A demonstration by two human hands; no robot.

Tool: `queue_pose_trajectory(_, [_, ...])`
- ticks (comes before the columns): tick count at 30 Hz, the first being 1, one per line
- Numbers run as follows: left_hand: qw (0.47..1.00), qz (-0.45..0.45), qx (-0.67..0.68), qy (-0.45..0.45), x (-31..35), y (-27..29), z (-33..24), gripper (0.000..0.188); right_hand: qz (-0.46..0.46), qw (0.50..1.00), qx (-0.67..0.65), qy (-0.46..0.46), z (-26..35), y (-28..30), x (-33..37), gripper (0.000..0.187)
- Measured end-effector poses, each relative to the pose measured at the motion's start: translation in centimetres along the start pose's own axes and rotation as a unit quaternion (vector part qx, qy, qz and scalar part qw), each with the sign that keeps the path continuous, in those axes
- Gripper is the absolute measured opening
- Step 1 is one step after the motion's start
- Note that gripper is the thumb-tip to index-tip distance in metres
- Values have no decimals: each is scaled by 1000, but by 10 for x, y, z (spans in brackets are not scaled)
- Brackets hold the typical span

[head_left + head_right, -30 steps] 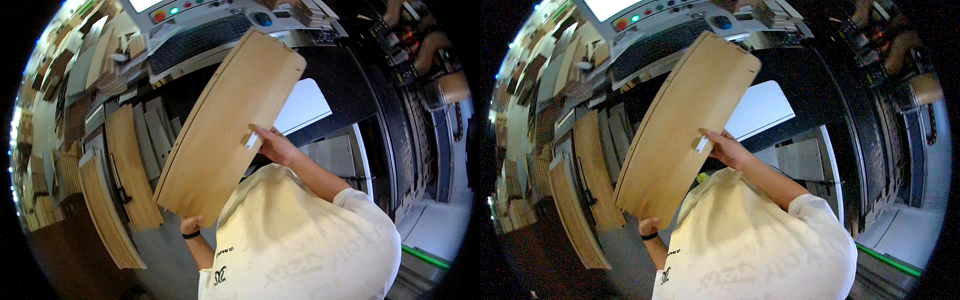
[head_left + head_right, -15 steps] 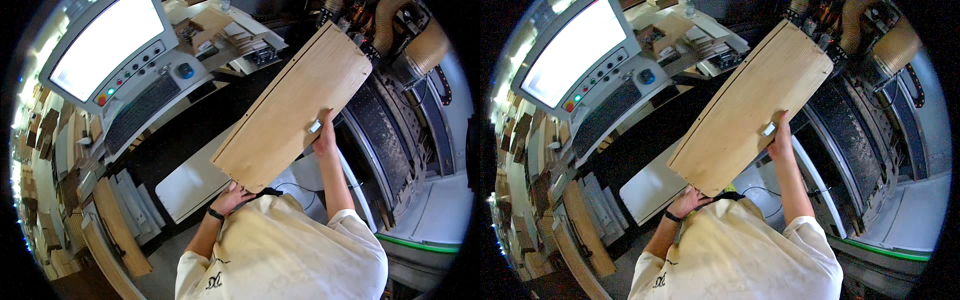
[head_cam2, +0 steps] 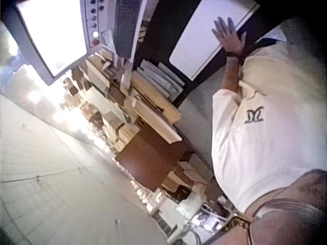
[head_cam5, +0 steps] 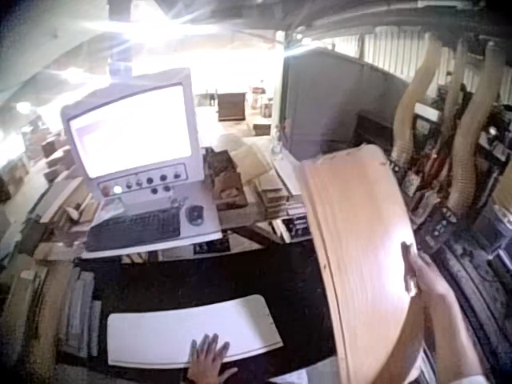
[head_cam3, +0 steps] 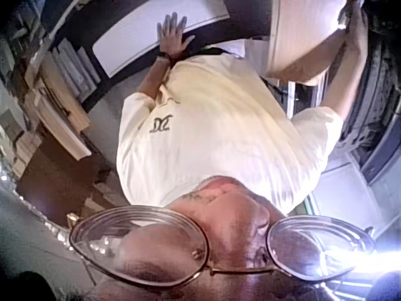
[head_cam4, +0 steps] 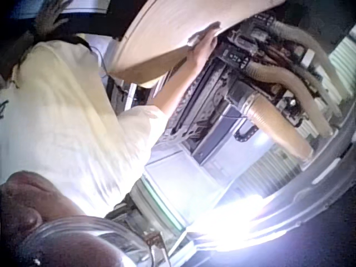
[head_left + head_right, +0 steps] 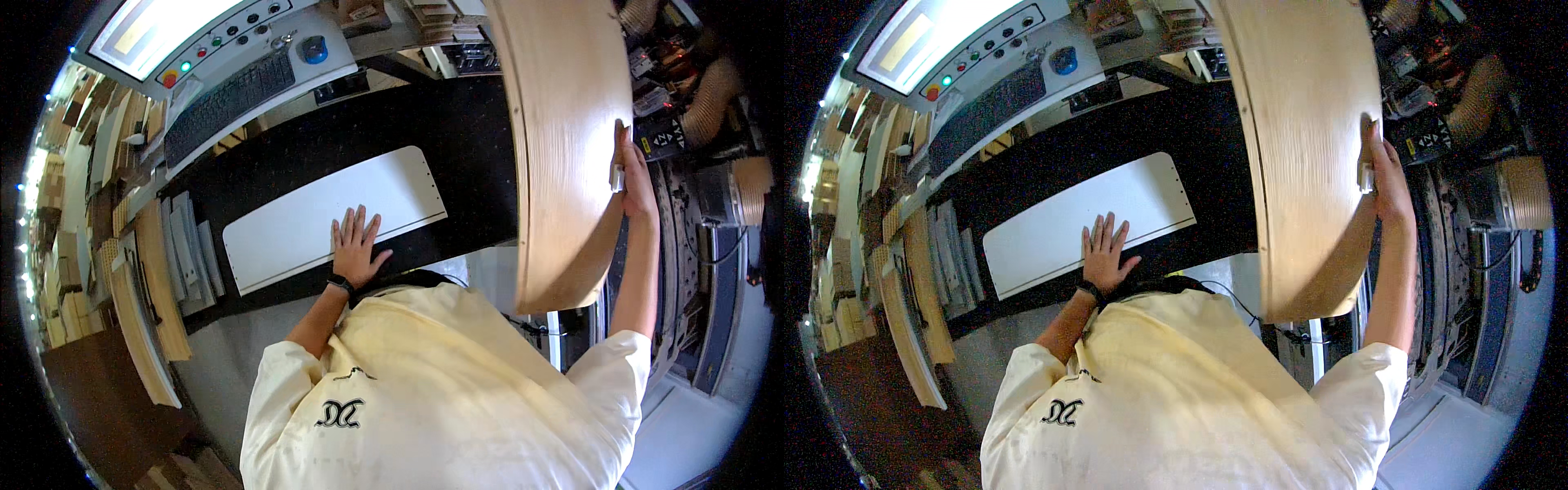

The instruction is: The person assembles a wood panel to a white panel by hand, inserting a dowel and then fitting the pieces together at a factory workstation.

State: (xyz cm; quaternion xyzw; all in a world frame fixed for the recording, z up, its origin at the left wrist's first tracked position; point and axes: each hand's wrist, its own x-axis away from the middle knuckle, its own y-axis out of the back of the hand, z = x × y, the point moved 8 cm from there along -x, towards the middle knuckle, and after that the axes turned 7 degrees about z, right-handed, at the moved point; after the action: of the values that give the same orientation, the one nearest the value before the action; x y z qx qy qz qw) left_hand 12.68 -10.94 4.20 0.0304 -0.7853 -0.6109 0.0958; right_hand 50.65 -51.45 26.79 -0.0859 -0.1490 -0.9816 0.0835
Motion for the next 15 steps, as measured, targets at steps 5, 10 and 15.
queue_pose_trajectory(5, [1000,-9,-25,12,-15,-1,7,76,192,964,185,-13,-37,-5,-60,85])
queue_pose_trajectory(10, [1000,-1,-26,14,-31,11,33,70,328,892,307,-43,-69,-10,-85,74])
queue_pose_trajectory(15, [999,15,-38,-5,-43,22,32,69,365,860,350,-75,-140,7,-121,82])
